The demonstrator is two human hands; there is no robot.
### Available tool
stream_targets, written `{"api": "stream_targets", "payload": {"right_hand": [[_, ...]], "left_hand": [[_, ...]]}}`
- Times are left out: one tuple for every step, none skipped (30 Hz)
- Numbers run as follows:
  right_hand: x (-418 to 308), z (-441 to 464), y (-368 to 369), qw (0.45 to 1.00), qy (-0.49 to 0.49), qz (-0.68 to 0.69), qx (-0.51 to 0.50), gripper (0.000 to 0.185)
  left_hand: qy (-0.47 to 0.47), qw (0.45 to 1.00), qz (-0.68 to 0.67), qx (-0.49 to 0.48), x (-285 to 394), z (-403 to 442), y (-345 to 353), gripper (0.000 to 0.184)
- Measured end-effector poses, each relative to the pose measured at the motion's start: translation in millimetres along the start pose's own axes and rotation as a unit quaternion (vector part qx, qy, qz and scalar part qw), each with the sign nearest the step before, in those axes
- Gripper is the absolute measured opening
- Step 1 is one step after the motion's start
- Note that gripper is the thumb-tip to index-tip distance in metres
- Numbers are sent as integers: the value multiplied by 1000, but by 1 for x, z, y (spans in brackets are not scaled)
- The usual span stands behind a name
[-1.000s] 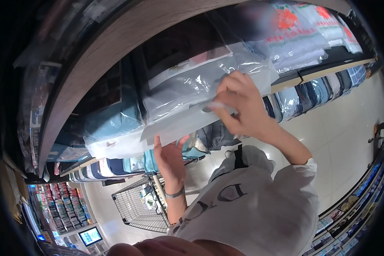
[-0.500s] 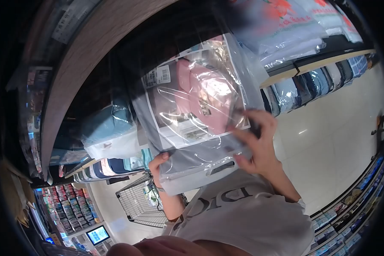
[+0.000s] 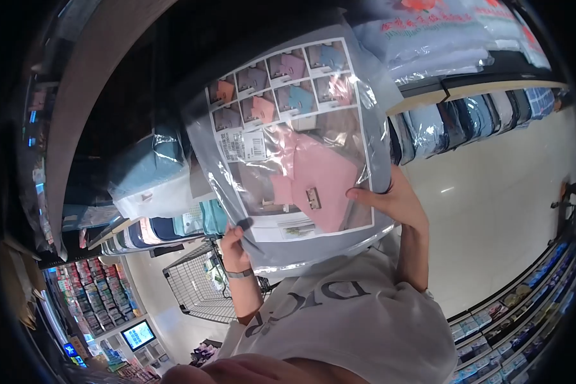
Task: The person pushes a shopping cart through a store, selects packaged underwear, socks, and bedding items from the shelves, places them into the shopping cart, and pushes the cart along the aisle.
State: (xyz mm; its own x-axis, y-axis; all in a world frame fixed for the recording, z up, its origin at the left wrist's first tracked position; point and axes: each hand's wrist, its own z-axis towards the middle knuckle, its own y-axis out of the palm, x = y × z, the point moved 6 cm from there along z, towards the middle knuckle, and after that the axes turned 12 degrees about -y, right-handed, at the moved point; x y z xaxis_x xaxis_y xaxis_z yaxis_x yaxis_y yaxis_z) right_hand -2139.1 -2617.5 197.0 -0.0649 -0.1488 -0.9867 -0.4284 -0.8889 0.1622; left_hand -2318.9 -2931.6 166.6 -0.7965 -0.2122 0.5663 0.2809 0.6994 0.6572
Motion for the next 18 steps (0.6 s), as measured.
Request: {"api": "stream_targets", "payload": {"right_hand": [[-3, -3, 4, 1000, -11, 14, -16, 63], [-6, -7, 14, 999, -20, 31, -30, 63], [-7, -11, 23, 997, -31, 50, -42, 63], [-3, -14, 32, 995, -54, 40, -80, 63], [5, -19, 40, 990, -75, 27, -118, 64], [12, -25, 47, 983, -94, 14, -158, 65], [17, -29, 56, 973, -109, -22, -203, 67], [22, -33, 66, 958, -125, -57, -251, 69], [28, -38, 78, 939, -138, -89, -302, 71], [58, -48, 88, 940, 49, 26, -336, 73], [71, -55, 98, 923, 142, 75, -350, 73], [74, -58, 108, 911, 150, 81, -375, 73], [69, -58, 120, 906, 94, 58, -409, 73], [65, -58, 130, 899, 58, 38, -433, 73], [62, -60, 140, 889, 30, 27, -456, 74], [58, -61, 148, 881, 10, 16, -473, 74], [56, -63, 155, 871, -3, 11, -490, 74], [53, -65, 163, 865, -9, 8, -501, 74]], "left_hand": [[14, 999, 25, 18, 6, 3, 6, 60], [26, 998, 53, 38, 14, 4, 9, 59], [36, 994, 84, 57, 26, 6, 13, 58], [35, 990, 125, 58, 37, 10, 20, 59], [31, 984, 164, 59, 46, 13, 26, 60], [27, 978, 199, 59, 53, 14, 31, 60], [33, 969, 241, 37, 61, 14, 38, 62], [41, 959, 280, 18, 70, 12, 43, 63], [50, 947, 317, 2, 75, 5, 46, 64], [70, 950, 306, -1, 78, -4, 46, 65], [91, 951, 295, -3, 81, -13, 45, 66], [113, 952, 285, -4, 83, -23, 43, 68], [104, 957, 271, -16, 83, -33, 37, 70], [124, 956, 267, -17, 83, -42, 36, 69], [144, 954, 264, -17, 85, -51, 36, 69], [164, 951, 262, -17, 87, -61, 35, 69], [168, 957, 238, 7, 84, -68, 33, 68], [171, 958, 230, 16, 84, -75, 29, 68]]}}
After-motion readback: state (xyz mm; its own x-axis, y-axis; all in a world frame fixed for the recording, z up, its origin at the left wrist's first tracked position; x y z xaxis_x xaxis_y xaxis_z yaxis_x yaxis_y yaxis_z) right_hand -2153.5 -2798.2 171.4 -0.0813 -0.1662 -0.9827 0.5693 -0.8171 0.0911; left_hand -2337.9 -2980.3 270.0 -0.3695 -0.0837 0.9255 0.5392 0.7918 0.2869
